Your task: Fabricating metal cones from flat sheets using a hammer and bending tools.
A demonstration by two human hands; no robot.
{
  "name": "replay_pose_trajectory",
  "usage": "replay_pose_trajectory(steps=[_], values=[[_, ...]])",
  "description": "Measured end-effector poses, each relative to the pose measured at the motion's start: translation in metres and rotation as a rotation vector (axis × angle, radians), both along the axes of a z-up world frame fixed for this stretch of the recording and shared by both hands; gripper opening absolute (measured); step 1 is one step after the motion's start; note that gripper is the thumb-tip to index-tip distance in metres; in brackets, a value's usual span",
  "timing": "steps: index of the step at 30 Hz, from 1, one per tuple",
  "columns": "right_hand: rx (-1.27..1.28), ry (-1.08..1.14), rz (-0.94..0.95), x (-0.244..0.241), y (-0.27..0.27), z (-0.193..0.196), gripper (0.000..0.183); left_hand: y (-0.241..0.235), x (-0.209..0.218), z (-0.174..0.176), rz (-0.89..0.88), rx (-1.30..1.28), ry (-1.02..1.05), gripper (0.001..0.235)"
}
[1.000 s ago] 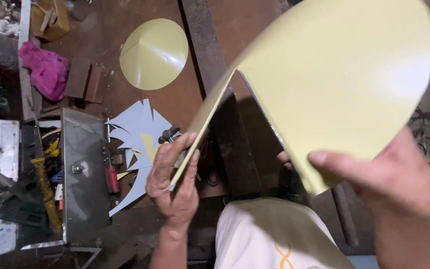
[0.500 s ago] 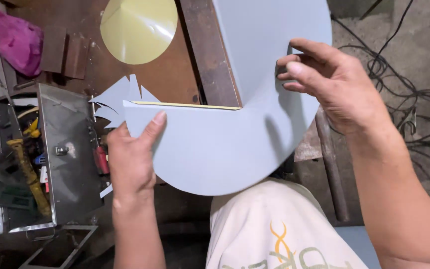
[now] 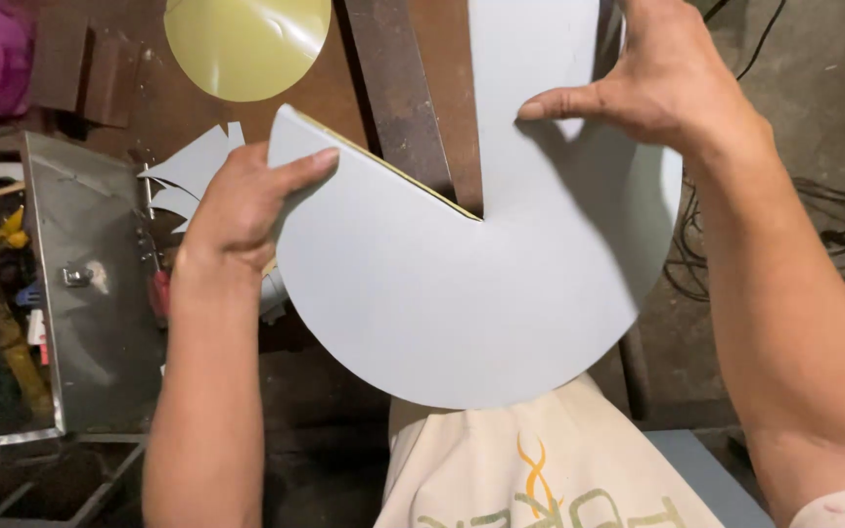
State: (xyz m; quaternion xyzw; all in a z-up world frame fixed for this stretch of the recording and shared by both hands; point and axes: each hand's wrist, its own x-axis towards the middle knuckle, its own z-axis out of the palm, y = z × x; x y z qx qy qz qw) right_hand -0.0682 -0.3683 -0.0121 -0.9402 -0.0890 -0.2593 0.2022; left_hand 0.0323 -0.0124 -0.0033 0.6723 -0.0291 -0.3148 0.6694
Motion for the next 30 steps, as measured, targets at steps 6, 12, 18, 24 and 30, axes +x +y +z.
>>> replay_pose_trajectory(steps=[6,12,18,24,30], values=[[0.345,0.387,-0.191,0.016,-0.026,-0.059,0.097,-0.012,-0.012,-0.019,0.005,0.262,-0.1,0.036],[0.709,0.439,-0.165,0.015,-0.021,-0.036,0.076,0.007,0.005,-0.053,-0.084,-0.081,-0.056,0.034],[0.77,0.512,-0.071,0.024,-0.038,-0.037,0.066,-0.007,0.0,-0.022,-0.123,0.024,-0.127,0.04],[0.724,0.529,-0.146,0.011,-0.03,-0.026,0.062,-0.009,-0.026,0.006,-0.034,0.167,-0.116,0.046],[0.898,0.482,-0.095,0.004,-0.034,-0.012,0.059,-0.019,-0.026,0.036,-0.077,0.252,-0.128,0.042]])
